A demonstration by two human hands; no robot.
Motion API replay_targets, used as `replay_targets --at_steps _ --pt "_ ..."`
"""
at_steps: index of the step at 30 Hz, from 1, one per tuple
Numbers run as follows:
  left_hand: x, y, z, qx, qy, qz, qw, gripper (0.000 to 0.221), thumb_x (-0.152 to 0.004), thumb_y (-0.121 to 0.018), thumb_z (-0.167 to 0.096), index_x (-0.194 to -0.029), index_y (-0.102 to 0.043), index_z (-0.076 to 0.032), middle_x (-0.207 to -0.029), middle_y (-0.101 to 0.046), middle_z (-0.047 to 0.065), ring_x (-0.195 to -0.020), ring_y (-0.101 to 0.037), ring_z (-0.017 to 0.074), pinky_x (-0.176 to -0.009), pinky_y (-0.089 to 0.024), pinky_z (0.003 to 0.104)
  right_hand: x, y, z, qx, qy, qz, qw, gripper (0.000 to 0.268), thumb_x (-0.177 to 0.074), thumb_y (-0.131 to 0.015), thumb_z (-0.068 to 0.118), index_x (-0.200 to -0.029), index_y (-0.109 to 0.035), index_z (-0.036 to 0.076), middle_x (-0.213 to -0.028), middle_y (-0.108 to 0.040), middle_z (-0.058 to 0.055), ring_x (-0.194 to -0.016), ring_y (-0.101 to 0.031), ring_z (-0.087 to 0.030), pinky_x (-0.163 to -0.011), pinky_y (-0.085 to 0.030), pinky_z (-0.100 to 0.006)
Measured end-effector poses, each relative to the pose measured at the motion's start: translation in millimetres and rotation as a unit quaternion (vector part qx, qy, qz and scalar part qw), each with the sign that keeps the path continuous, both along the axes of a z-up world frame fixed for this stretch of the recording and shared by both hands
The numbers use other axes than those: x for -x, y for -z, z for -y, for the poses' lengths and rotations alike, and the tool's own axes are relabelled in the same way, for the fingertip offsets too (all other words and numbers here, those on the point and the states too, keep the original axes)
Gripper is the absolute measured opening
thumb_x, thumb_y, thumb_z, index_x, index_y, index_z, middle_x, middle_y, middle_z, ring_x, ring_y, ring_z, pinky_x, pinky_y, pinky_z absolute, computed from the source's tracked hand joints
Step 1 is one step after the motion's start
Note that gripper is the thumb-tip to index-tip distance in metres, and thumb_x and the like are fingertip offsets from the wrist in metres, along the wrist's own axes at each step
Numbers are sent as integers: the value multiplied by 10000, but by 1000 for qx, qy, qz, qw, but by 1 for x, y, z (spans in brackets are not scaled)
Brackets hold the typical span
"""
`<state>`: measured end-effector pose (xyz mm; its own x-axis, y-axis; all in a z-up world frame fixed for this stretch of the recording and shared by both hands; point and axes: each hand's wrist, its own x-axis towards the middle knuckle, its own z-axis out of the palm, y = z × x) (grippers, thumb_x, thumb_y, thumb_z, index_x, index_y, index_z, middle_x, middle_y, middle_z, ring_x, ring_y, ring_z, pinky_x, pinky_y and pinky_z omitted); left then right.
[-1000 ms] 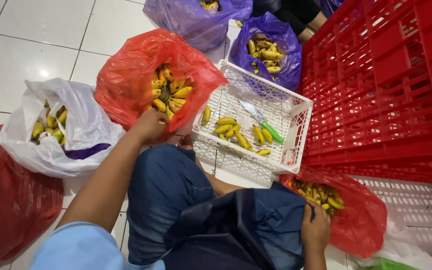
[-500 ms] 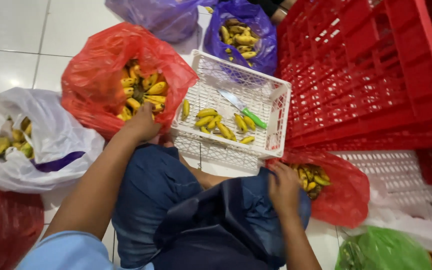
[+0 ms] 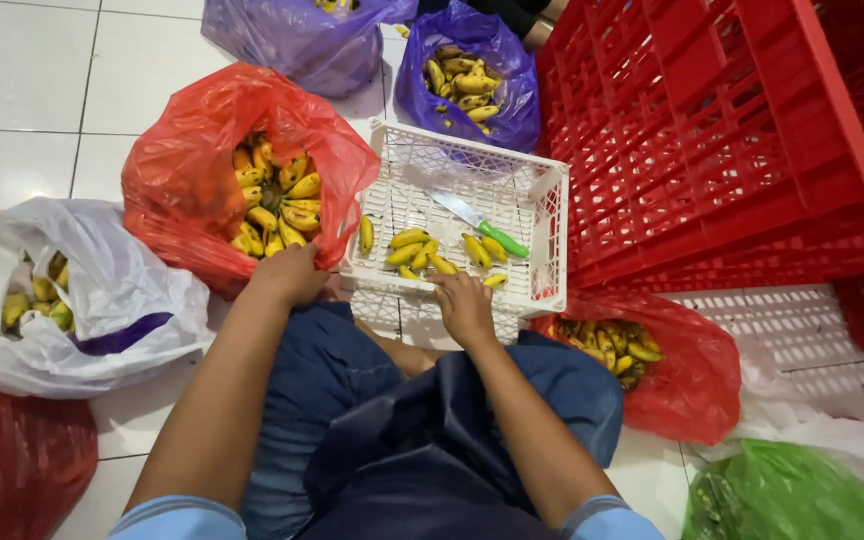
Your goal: The person is sorting bananas by quality, cutting them from bunches with a knife and placing them into a white plastic crate.
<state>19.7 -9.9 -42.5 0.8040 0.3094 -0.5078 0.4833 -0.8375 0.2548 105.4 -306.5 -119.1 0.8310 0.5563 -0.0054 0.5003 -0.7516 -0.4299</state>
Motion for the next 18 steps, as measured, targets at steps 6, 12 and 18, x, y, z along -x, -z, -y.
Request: replay_targets --at_steps 6,12,18 --pt "-7 5 1 4 0 14 1000 692 -920 -515 -470 -1507 -410 -117 -1385 -574 205 -1291 -549 407 -1036 -435 553 23 -8 23 -13 -10 -25 1000 205 -990 -571 361 -1162 -666 306 -1000 -589 30 -1059 -576 -230 -992 -361 -425" --pt "3 -16 10 -1 19 9 1000 623 -922 -529 -459 -1477 -487 -180 -1403 -580 173 -1292 -553 407 -1045 -443 540 35 -14 25 -10 -9 -43 999 208 -979 -601 336 -1170 -669 287 -1022 -596 6 -1066 -560 -245 -991 -355 -433" --pt "-6 -20 9 33 -49 61 996 644 -889 -567 -435 -1468 -495 -161 -1498 -382 159 -1332 -456 451 -1071 -432 572 35 -12 28 -2 -7 -71 997 211 -963 -622 322 -1163 -674 280 -1047 -611 11 -1073 -567 -247 -972 -382 -424"
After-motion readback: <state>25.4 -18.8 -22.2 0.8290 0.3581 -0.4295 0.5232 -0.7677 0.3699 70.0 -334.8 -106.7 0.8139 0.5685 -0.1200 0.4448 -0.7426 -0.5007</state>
